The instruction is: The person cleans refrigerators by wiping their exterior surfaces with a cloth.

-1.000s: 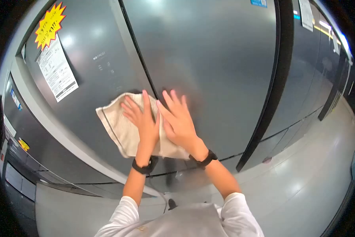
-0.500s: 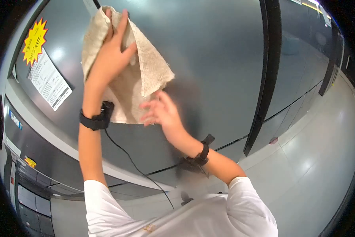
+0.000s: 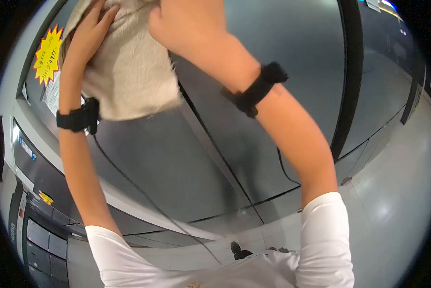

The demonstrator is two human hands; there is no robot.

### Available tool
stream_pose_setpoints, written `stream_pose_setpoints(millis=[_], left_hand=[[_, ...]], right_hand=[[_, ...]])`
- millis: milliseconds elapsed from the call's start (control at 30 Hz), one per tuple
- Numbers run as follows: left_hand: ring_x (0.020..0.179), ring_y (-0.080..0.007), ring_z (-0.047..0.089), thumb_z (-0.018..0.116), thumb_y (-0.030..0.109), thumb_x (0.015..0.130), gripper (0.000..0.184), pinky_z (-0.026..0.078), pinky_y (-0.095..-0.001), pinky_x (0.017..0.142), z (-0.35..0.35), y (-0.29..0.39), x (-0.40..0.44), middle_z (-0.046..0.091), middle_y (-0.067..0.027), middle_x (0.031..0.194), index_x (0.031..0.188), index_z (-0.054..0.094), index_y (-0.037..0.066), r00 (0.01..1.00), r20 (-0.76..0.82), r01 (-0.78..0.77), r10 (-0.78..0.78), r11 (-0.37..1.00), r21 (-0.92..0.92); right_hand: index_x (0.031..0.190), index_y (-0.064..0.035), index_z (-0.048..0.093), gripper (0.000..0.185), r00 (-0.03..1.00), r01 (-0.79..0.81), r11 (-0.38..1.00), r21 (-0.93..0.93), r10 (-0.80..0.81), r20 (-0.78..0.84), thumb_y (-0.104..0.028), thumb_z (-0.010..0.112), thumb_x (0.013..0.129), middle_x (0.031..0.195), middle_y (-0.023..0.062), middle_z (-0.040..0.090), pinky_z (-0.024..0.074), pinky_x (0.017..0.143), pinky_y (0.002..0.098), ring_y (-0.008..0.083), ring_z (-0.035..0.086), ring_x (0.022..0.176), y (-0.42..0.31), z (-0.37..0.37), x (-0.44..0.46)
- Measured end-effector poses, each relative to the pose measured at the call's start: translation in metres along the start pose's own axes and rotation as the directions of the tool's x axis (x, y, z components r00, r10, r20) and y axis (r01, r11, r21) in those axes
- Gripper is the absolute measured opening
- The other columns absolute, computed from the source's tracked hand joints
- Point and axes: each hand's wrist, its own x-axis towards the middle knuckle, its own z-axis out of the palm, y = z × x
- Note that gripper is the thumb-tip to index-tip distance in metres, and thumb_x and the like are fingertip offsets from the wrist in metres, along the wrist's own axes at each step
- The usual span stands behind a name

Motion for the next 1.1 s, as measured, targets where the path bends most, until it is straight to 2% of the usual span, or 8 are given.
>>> stream_pose_setpoints(millis=[100, 133, 233, 367, 533, 700, 833, 1100], left_hand=[[0.125, -0.0382, 0.051, 0.040, 0.035, 0.099, 0.061, 0.042, -0.0399, 0.102, 0.046, -0.032, 0.022, 0.048, -0.0224, 0.142, 0.153, 0.026, 0.011, 0.856, -0.404, -0.130, 0.324, 0.890, 0.437], [0.123, -0.0393, 0.052, 0.036, 0.038, 0.099, 0.060, 0.042, -0.0410, 0.101, 0.035, -0.012, 0.011, 0.051, -0.0254, 0.137, 0.151, 0.029, 0.009, 0.957, -0.281, -0.041, 0.074, 0.992, 0.121], [0.114, -0.0408, 0.058, 0.037, 0.035, 0.099, 0.057, 0.044, -0.0429, 0.099, 0.015, 0.007, 0.010, 0.055, -0.0282, 0.130, 0.148, 0.034, 0.006, 0.982, -0.003, 0.190, -0.190, 0.981, -0.034], [0.099, -0.0421, 0.064, 0.045, 0.025, 0.096, 0.053, 0.049, -0.0468, 0.090, 0.030, -0.013, 0.008, 0.056, -0.0308, 0.125, 0.143, 0.037, 0.002, 0.941, -0.296, -0.125, 0.167, 0.980, 0.158], [0.122, -0.0488, 0.048, 0.052, 0.023, 0.090, 0.068, 0.040, -0.0453, 0.105, 0.038, 0.005, 0.028, 0.026, -0.0406, 0.145, 0.147, 0.026, -0.005, 0.947, -0.299, -0.090, 0.119, 0.990, 0.112], [0.133, -0.0639, 0.020, 0.057, 0.026, 0.087, 0.072, 0.014, -0.0543, 0.117, 0.047, -0.019, 0.043, 0.014, -0.0482, 0.144, 0.143, 0.031, -0.011, 0.846, -0.208, -0.276, 0.491, 0.737, 0.617], [0.136, -0.0612, 0.019, 0.056, 0.030, 0.087, 0.068, 0.004, -0.0580, 0.117, 0.034, -0.010, 0.045, 0.021, -0.0450, 0.145, 0.140, 0.037, -0.008, 0.898, -0.091, -0.258, 0.431, 0.682, 0.684], [0.140, -0.0406, 0.029, 0.046, 0.046, 0.091, 0.065, 0.016, -0.0555, 0.116, 0.028, 0.021, 0.038, 0.040, -0.0215, 0.147, 0.143, 0.042, 0.007, 0.864, -0.492, 0.120, 0.112, 0.901, 0.416]], right_hand=[[0.111, 0.0075, 0.059, 0.038, 0.999, 0.006, 0.997, 0.082, -0.002, -0.054, -0.019, 0.057, 0.084, 0.128, 0.0262, 0.052, 0.0294, 0.106, 0.0610, 0.0423, 0.046, 0.125, -0.026, -0.014, 0.000], [0.113, 0.0059, 0.058, 0.042, 1.000, -0.021, 0.987, 0.160, 0.017, 0.026, -0.020, 0.061, 0.080, 0.134, 0.0258, 0.048, 0.0257, 0.106, 0.0629, 0.0438, 0.040, 0.130, -0.038, -0.022, -0.014], [0.118, 0.0032, 0.058, 0.051, 0.993, -0.033, 0.962, 0.270, 0.001, 0.118, -0.023, 0.067, 0.075, 0.144, 0.0257, 0.040, 0.0229, 0.103, 0.0690, 0.0439, 0.035, 0.135, -0.068, -0.048, -0.067], [0.132, 0.0024, 0.049, 0.060, 0.934, 0.114, 0.878, 0.465, -0.254, 0.251, -0.019, 0.067, 0.079, 0.150, 0.0223, 0.035, 0.0309, 0.108, 0.0555, 0.0391, 0.035, 0.138, -0.076, -0.029, -0.106], [0.135, -0.0005, 0.049, 0.062, 0.922, 0.124, 0.948, 0.294, -0.220, 0.319, -0.031, 0.065, 0.084, 0.146, 0.0158, 0.042, 0.0246, 0.115, 0.0484, 0.0291, 0.038, 0.137, -0.046, -0.009, -0.108], [0.122, -0.0027, 0.056, 0.043, 0.949, 0.240, 0.970, 0.028, -0.241, 0.203, -0.028, 0.061, 0.088, 0.129, 0.0148, 0.056, 0.0277, 0.111, 0.0527, 0.0306, 0.048, 0.127, 0.011, -0.023, -0.079], [0.112, 0.0022, 0.061, 0.037, 0.898, 0.343, 0.935, -0.089, -0.299, 0.324, -0.026, 0.057, 0.088, 0.116, 0.0188, 0.060, 0.0335, 0.108, 0.0512, 0.0326, 0.055, 0.117, 0.031, -0.039, -0.030], [0.115, 0.0113, 0.055, 0.040, 0.943, 0.198, 0.955, -0.220, -0.124, 0.310, -0.015, 0.049, 0.085, 0.098, 0.0256, 0.066, 0.0431, 0.094, 0.0523, 0.0372, 0.064, 0.095, 0.035, -0.055, 0.023]])
